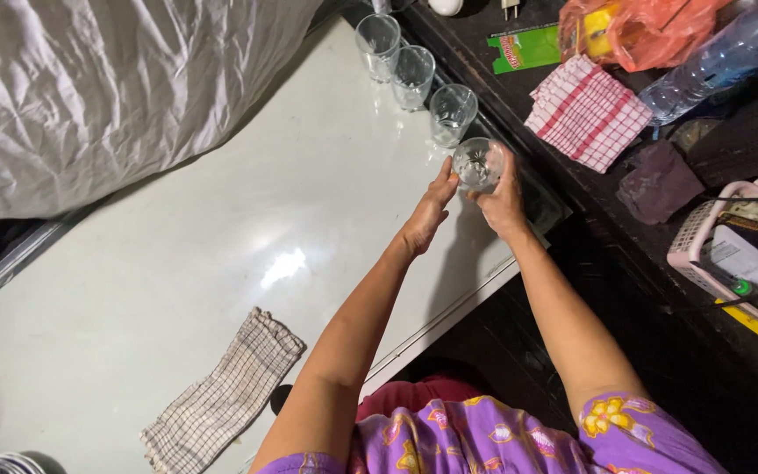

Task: Organizing and sorting various plates, bowls, and silverware on a table.

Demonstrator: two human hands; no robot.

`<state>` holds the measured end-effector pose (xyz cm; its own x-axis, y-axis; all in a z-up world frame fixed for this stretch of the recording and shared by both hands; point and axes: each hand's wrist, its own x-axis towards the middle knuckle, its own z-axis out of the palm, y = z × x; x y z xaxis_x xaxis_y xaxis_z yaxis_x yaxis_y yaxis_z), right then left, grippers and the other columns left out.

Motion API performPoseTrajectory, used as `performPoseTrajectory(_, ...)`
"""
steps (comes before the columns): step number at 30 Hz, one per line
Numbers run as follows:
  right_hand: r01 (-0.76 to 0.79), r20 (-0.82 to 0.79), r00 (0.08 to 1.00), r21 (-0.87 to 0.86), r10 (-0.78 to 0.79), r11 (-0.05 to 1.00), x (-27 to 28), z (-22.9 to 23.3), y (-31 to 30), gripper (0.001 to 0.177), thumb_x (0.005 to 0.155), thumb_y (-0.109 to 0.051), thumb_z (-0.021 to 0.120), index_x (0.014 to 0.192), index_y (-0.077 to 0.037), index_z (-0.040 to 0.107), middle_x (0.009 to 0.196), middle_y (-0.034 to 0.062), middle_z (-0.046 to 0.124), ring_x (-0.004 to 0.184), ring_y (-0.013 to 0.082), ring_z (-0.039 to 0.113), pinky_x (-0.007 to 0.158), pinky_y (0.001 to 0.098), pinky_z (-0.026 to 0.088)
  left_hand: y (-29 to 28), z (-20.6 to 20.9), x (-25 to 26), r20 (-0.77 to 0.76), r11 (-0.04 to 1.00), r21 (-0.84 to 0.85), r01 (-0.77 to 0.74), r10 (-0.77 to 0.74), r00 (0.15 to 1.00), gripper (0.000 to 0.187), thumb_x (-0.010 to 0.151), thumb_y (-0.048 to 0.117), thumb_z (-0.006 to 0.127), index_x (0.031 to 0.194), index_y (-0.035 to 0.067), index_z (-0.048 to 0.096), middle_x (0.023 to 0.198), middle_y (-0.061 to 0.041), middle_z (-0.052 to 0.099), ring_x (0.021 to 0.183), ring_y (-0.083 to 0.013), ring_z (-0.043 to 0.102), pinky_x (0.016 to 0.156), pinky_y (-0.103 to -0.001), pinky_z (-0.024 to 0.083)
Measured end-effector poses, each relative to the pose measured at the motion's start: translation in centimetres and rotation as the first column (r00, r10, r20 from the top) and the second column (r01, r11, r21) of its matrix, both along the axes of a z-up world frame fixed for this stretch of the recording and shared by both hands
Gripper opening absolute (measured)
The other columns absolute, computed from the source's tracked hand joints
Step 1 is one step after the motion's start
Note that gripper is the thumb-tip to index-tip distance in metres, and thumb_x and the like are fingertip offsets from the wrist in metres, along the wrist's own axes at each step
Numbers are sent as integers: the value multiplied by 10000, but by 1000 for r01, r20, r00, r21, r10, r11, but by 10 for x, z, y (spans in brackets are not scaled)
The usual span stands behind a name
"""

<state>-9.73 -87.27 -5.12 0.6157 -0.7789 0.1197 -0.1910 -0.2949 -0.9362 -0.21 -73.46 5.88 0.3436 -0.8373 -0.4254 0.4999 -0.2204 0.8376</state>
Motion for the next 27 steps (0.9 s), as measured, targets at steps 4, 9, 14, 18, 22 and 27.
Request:
performPoseTrajectory(4, 9, 70, 997, 142, -20, 990, 5, -2, -12, 1047, 584, 211, 754, 1500, -174, 423, 1348, 187, 463, 1239, 351, 490, 1044, 503, 439, -19, -17, 3, 11, 1000, 19, 17, -17, 1000, 782, 1017, 555, 415, 1637, 230, 65, 1677, -229, 43, 1536, -456, 20, 1181, -701, 39)
performPoseTrajectory(9, -1, -6, 1000, 159, 2, 987, 2, -7, -23, 1109, 630, 251, 690, 1554, -255, 343, 1448, 159, 459, 1343, 338, 462, 1050, 534, 386, -27, -39, 1, 55, 1000, 8, 24, -25, 998, 719, 1046, 444, 415, 1633, 212, 71, 1685, -220, 105, 1547, -440, 11, 1216, -657, 21)
performPoseTrajectory(14, 18, 41, 999, 192, -26, 981, 1, -10, -23, 1081, 691, 240, 666, 1570, -280, 308, 1503, 184, 419, 1372, 407, 453, 1077, 589, 366, -24, -32, -3, 119, 999, -10, 42, -40, 992, 682, 1052, 377, 413, 1630, 188, 106, 1683, -224, 107, 1547, -433, 26, 1244, -594, 58)
performPoseTrajectory(18, 60, 78, 994, 233, -80, 971, -12, -37, -23, 1142, 712, 272, 659, 1614, -285, 233, 1583, 272, 261, 1417, 530, 372, 1092, 714, 334, -4, -30, -6, 160, 998, 23, 60, -63, 985, 649, 1053, 446, 411, 1627, 231, 197, 1674, -174, 205, 1557, -382, 90, 1257, -533, 103)
performPoseTrajectory(22, 174, 129, 969, 256, -212, 951, -27, -59, 14, 1009, 776, 190, 677, 1594, -219, 253, 1475, 296, 301, 1333, 509, 453, 1063, 656, 422, 38, -14, -6, 209, 998, 60, 21, -33, 977, 645, 1045, 501, 407, 1623, 277, 227, 1673, -137, 233, 1557, -352, 126, 1254, -511, 123)
performPoseTrajectory(27, 193, 45, 976, 261, -211, 946, -27, -40, 100, 761, 851, 72, 676, 1513, -178, 397, 1331, 222, 471, 1170, 364, 560, 978, 481, 460, 122, -3, -8, 327, 969, 41, -243, 217, 920, 605, 1048, 422, 421, 1579, 144, 346, 1589, -246, 362, 1503, -441, 251, 1232, -545, 217)
